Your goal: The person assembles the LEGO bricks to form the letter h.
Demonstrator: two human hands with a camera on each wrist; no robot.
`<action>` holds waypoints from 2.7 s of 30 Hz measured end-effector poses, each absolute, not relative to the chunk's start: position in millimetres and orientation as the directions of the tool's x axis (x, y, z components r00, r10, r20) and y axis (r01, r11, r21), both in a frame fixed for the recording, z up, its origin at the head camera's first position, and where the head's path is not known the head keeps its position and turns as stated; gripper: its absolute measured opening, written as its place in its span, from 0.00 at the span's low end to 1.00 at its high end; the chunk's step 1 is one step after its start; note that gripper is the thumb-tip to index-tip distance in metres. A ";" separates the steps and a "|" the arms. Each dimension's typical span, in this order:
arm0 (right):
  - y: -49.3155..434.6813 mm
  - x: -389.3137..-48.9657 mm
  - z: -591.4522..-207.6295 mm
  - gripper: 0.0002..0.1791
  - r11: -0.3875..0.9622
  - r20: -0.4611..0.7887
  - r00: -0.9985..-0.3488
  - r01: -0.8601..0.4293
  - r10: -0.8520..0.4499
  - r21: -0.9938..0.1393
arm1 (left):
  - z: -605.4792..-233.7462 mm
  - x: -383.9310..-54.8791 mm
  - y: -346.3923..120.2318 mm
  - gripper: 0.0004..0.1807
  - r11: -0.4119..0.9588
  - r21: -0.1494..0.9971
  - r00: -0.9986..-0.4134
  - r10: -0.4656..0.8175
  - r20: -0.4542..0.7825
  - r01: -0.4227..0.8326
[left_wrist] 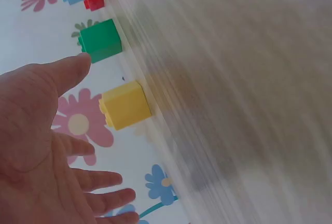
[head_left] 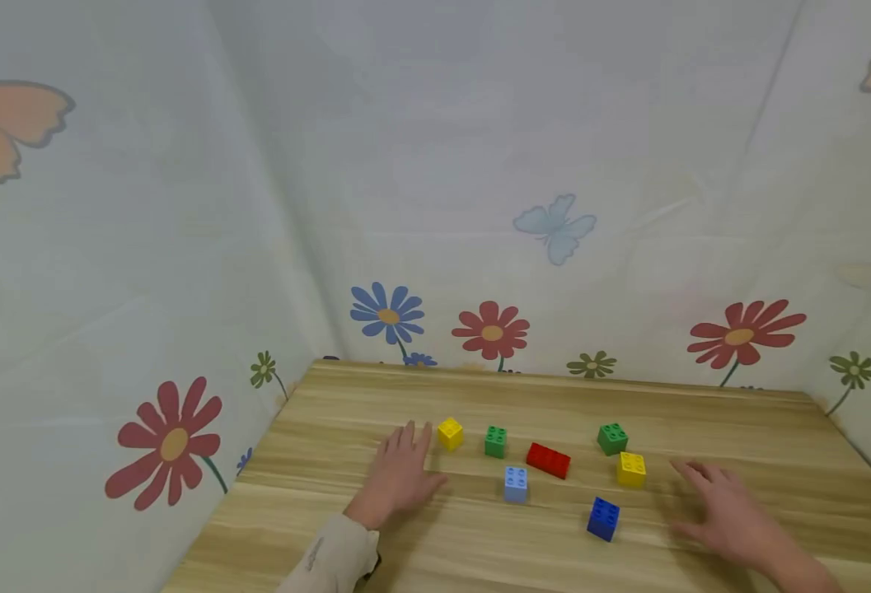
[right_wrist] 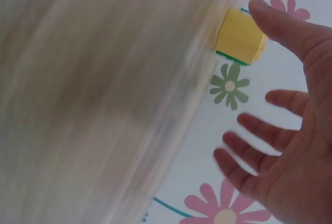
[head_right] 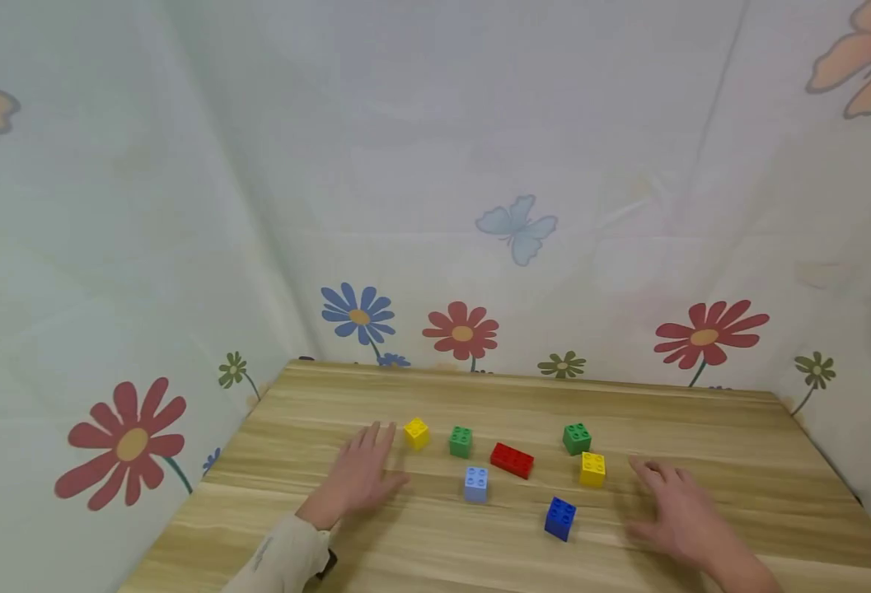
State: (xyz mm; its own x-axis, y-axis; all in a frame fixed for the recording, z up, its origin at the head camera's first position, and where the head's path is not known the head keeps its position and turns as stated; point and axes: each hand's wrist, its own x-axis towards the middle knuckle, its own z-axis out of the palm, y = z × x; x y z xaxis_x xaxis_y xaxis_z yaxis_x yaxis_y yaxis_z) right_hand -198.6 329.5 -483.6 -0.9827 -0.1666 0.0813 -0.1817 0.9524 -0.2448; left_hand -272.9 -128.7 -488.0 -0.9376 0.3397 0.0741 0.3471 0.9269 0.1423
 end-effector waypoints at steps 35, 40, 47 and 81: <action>275.9 -208.5 -478.7 0.33 0.781 -0.020 -0.875 -0.422 -0.485 -0.460 | -499.6 -332.9 -107.1 0.27 0.755 0.594 -0.951 0.301 0.061 0.278; 270.5 -211.3 -480.5 0.31 0.769 -0.019 -0.863 -0.439 -0.504 -0.466 | -499.2 -332.9 -107.0 0.24 0.745 0.617 -0.959 0.279 0.057 0.254; 265.0 -213.0 -481.7 0.26 0.766 -0.044 -0.857 -0.434 -0.513 -0.475 | -497.8 -330.2 -107.7 0.21 0.725 0.646 -0.961 0.271 0.053 0.240; 256.0 -216.3 -482.3 0.25 0.784 -0.136 -0.864 -0.360 -0.485 -0.506 | -490.3 -284.9 -123.1 0.15 0.638 0.656 -0.870 0.490 0.059 0.404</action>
State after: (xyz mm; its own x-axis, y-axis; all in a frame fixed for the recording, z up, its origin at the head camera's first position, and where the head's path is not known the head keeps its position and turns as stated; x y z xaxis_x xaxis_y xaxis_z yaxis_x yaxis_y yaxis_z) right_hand -216.3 256.0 -482.3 -0.8639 -0.4849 -0.1362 -0.3599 0.7836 -0.5064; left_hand -284.9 -123.1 -490.3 -0.8695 0.4903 0.0591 0.4042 0.6377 0.6557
